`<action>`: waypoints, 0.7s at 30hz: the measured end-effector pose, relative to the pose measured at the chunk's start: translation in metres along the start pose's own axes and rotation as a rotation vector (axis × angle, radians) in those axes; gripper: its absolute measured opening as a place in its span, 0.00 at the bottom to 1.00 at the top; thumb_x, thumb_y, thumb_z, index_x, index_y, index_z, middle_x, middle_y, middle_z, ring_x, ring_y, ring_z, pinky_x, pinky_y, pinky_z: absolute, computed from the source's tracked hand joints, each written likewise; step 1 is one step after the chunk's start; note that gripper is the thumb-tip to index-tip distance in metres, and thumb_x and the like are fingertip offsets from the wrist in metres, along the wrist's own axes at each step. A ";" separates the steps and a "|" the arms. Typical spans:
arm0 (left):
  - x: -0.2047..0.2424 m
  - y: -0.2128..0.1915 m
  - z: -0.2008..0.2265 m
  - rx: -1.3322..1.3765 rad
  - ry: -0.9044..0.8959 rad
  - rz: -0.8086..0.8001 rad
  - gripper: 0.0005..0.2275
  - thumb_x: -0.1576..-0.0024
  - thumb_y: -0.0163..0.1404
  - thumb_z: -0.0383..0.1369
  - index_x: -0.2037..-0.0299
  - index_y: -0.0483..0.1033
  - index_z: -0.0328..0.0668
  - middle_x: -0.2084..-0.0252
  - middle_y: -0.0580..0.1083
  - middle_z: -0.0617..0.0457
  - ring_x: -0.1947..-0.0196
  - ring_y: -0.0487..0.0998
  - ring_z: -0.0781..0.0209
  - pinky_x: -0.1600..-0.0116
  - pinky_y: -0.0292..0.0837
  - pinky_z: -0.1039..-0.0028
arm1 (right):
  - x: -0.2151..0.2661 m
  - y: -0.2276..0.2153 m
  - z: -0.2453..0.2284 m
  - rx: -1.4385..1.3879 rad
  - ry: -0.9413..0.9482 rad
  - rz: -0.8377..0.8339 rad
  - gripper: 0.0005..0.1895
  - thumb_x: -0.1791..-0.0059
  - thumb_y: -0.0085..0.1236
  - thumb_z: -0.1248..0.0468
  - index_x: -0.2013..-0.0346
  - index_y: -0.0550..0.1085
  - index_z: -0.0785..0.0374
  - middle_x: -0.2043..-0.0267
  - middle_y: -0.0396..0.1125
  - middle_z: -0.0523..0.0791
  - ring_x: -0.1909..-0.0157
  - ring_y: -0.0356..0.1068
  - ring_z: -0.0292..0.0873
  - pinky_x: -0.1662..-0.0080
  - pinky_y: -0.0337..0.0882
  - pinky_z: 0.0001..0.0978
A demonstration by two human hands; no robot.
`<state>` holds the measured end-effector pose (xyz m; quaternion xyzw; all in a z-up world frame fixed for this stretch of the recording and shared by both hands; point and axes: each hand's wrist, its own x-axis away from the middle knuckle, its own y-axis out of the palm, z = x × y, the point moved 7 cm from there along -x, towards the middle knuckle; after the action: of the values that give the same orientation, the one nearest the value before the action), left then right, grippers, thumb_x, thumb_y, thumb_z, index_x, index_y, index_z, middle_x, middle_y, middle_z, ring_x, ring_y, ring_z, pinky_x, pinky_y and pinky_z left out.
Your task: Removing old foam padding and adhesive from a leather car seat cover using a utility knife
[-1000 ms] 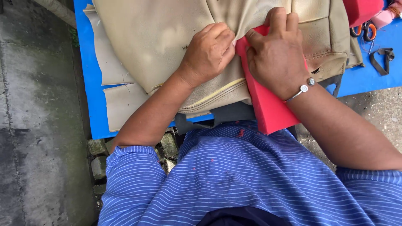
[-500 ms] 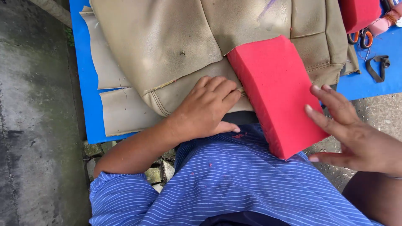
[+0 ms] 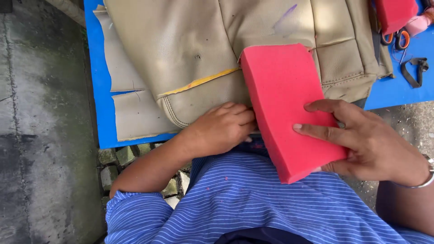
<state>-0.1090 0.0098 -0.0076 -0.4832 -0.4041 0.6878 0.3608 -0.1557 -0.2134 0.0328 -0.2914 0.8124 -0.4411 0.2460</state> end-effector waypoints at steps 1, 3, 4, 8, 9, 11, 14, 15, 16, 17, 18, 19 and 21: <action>0.000 -0.009 -0.006 0.116 -0.022 -0.129 0.11 0.41 0.55 0.40 0.55 0.78 0.44 0.59 0.73 0.53 0.58 0.73 0.50 0.52 0.67 0.59 | 0.004 -0.004 0.005 0.010 0.035 -0.055 0.44 0.61 0.64 0.42 0.31 0.65 0.46 0.29 0.56 0.53 0.31 0.62 0.56 0.52 0.75 0.45; -0.005 -0.033 -0.008 0.254 -0.041 -0.266 0.21 0.42 0.57 0.46 0.45 0.74 0.42 0.52 0.71 0.50 0.55 0.74 0.48 0.48 0.66 0.58 | 0.014 -0.011 0.011 0.005 0.089 -0.118 0.50 0.64 0.65 0.36 0.29 0.63 0.43 0.26 0.53 0.52 0.29 0.59 0.56 0.52 0.75 0.46; -0.018 -0.061 -0.012 0.270 -0.019 -0.119 0.13 0.37 0.52 0.39 0.51 0.77 0.38 0.57 0.74 0.47 0.59 0.76 0.48 0.54 0.69 0.59 | 0.014 -0.015 0.011 -0.146 0.025 -0.175 0.47 0.59 0.57 0.38 0.29 0.61 0.50 0.23 0.50 0.53 0.26 0.56 0.57 0.48 0.75 0.46; -0.067 -0.080 -0.054 0.014 -0.081 0.092 0.07 0.32 0.50 0.31 0.59 0.77 0.37 0.61 0.72 0.48 0.63 0.75 0.47 0.60 0.70 0.59 | 0.007 -0.032 0.038 -0.325 0.087 -0.107 0.30 0.49 0.43 0.56 0.33 0.66 0.62 0.30 0.64 0.51 0.28 0.65 0.51 0.38 0.69 0.39; -0.083 -0.062 -0.067 0.018 -0.074 0.088 0.07 0.32 0.50 0.31 0.59 0.77 0.37 0.61 0.72 0.48 0.63 0.75 0.47 0.60 0.70 0.59 | 0.000 -0.029 0.033 -0.327 0.093 -0.101 0.30 0.49 0.43 0.56 0.33 0.66 0.62 0.30 0.64 0.51 0.28 0.65 0.51 0.38 0.69 0.39; -0.119 -0.019 -0.102 -0.044 -0.168 -0.071 0.07 0.38 0.55 0.38 0.59 0.81 0.46 0.63 0.73 0.51 0.60 0.77 0.47 0.63 0.74 0.54 | -0.010 -0.053 0.047 -0.300 0.359 0.331 0.18 0.36 0.39 0.67 0.46 0.75 0.77 0.51 0.69 0.56 0.59 0.68 0.47 0.55 0.70 0.34; -0.156 0.019 -0.133 -0.077 -0.196 -0.152 0.12 0.46 0.61 0.41 0.68 0.79 0.40 0.63 0.75 0.46 0.67 0.77 0.40 0.74 0.70 0.48 | -0.030 -0.022 0.068 -0.150 0.524 0.045 0.27 0.46 0.49 0.52 0.37 0.68 0.62 0.43 0.70 0.48 0.51 0.72 0.50 0.52 0.71 0.42; -0.164 0.023 -0.138 -0.077 -0.192 -0.154 0.12 0.46 0.61 0.41 0.68 0.79 0.40 0.63 0.75 0.46 0.67 0.77 0.40 0.74 0.70 0.48 | -0.029 -0.018 0.070 -0.151 0.526 0.049 0.27 0.46 0.49 0.52 0.37 0.68 0.62 0.43 0.70 0.48 0.51 0.72 0.50 0.52 0.71 0.42; -0.169 0.035 -0.145 -0.063 -0.247 -0.261 0.11 0.46 0.59 0.41 0.69 0.79 0.42 0.67 0.75 0.47 0.70 0.77 0.40 0.74 0.68 0.49 | -0.029 -0.015 0.068 -0.127 0.487 0.065 0.24 0.45 0.48 0.54 0.38 0.69 0.64 0.46 0.70 0.49 0.52 0.72 0.50 0.53 0.71 0.43; -0.175 0.047 -0.153 -0.049 -0.301 -0.368 0.11 0.46 0.57 0.42 0.69 0.79 0.43 0.72 0.75 0.47 0.72 0.76 0.40 0.74 0.67 0.49 | -0.028 -0.012 0.066 -0.103 0.448 0.080 0.22 0.44 0.47 0.55 0.40 0.69 0.66 0.50 0.69 0.50 0.54 0.72 0.51 0.55 0.71 0.44; -0.173 0.054 -0.156 -0.042 -0.289 -0.371 0.11 0.46 0.57 0.42 0.69 0.79 0.43 0.72 0.75 0.47 0.72 0.76 0.40 0.74 0.67 0.49 | -0.014 -0.018 0.071 -0.103 0.461 0.083 0.22 0.44 0.47 0.55 0.40 0.69 0.66 0.50 0.69 0.50 0.54 0.72 0.51 0.55 0.71 0.44; -0.175 0.058 -0.154 -0.097 -0.194 -0.329 0.10 0.47 0.54 0.39 0.72 0.78 0.40 0.75 0.74 0.45 0.75 0.75 0.39 0.78 0.63 0.50 | 0.001 -0.035 0.074 -0.148 0.450 0.263 0.15 0.39 0.47 0.65 0.41 0.72 0.72 0.47 0.70 0.53 0.49 0.71 0.50 0.49 0.70 0.41; -0.177 0.065 -0.149 -0.154 -0.091 -0.281 0.10 0.47 0.50 0.36 0.75 0.76 0.37 0.78 0.73 0.43 0.78 0.74 0.37 0.81 0.60 0.50 | 0.039 -0.049 0.111 -0.183 0.438 0.450 0.10 0.34 0.48 0.74 0.42 0.75 0.78 0.44 0.72 0.56 0.43 0.71 0.49 0.44 0.69 0.38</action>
<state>0.0748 -0.1434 -0.0304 -0.4164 -0.5350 0.6190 0.3966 -0.0976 -0.3253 0.0149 -0.0235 0.9263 -0.3530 0.1297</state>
